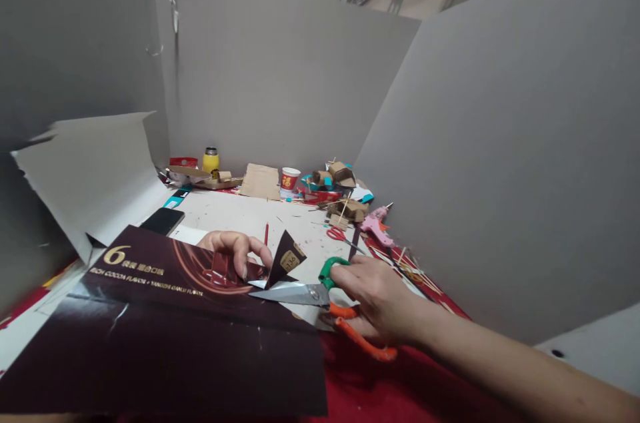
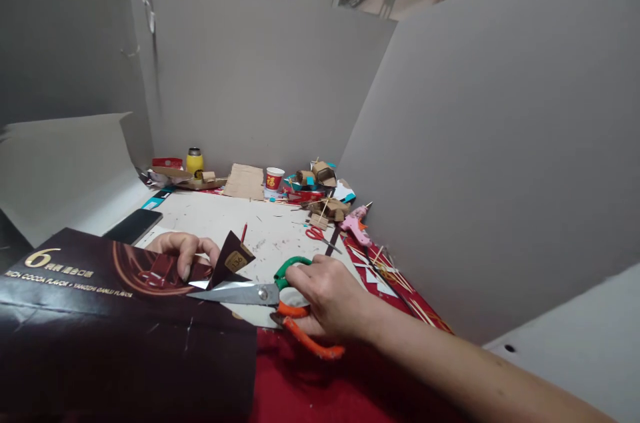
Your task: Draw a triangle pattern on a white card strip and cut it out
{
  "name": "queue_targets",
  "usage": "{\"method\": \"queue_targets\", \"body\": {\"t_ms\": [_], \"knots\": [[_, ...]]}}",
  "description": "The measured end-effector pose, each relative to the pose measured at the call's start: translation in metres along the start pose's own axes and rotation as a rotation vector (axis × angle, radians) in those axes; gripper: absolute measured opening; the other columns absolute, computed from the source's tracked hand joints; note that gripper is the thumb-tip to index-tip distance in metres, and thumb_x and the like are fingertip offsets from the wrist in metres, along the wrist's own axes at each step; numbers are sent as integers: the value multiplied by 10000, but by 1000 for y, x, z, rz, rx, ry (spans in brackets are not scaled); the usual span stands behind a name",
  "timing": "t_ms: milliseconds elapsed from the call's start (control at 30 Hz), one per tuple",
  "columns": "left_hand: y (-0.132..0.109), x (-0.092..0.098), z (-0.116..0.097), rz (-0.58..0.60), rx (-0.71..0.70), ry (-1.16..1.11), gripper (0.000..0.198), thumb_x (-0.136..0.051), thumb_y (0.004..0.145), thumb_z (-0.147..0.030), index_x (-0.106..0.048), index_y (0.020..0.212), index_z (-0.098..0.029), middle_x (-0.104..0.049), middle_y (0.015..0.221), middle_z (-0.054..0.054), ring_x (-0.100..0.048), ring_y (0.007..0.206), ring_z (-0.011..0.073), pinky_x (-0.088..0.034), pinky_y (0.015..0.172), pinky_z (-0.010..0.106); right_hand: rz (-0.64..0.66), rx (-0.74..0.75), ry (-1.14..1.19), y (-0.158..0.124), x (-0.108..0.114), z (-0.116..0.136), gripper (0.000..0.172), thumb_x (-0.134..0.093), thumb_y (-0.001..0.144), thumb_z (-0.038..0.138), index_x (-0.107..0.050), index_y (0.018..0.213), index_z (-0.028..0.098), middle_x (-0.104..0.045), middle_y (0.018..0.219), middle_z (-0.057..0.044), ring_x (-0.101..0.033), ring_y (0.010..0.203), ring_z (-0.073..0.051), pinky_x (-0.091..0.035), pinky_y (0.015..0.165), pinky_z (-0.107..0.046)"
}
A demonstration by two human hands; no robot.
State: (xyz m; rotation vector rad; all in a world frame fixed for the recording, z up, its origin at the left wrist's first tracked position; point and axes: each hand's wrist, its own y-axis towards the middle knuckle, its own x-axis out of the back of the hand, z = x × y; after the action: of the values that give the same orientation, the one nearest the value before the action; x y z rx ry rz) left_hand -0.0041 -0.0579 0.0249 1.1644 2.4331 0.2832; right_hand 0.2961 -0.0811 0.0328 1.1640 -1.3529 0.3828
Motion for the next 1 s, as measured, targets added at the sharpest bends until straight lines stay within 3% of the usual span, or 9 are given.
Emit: {"method": "queue_targets", "body": {"t_ms": [233, 567, 1000], "knots": [[0, 2, 4, 33, 2, -23, 269, -871, 721, -280, -654, 713, -121, -690, 1052, 115, -727, 863, 245, -543, 843, 397, -69, 2, 23, -5, -15, 0, 370, -440, 952, 498, -442, 685, 242, -547, 544, 3, -433, 460, -156, -284, 535, -301], [2, 11, 9, 113, 32, -78, 241, -857, 725, -266, -669, 722, -115, -699, 1028, 120, -731, 848, 236, -560, 802, 358, -107, 46, 52, -2, -15, 1, 377, -420, 962, 508, -409, 684, 254, -536, 524, 9, -437, 445, -162, -291, 521, -303], [4, 16, 11, 126, 79, -82, 333, -896, 660, -377, -678, 696, -127, -716, 993, 135, -709, 812, 244, -544, 747, 344, -174, 71, 44, -7, -28, 0, 407, -386, 986, 535, -408, 695, 252, -512, 530, 19, -397, 435, -154, -268, 513, -314]]}}
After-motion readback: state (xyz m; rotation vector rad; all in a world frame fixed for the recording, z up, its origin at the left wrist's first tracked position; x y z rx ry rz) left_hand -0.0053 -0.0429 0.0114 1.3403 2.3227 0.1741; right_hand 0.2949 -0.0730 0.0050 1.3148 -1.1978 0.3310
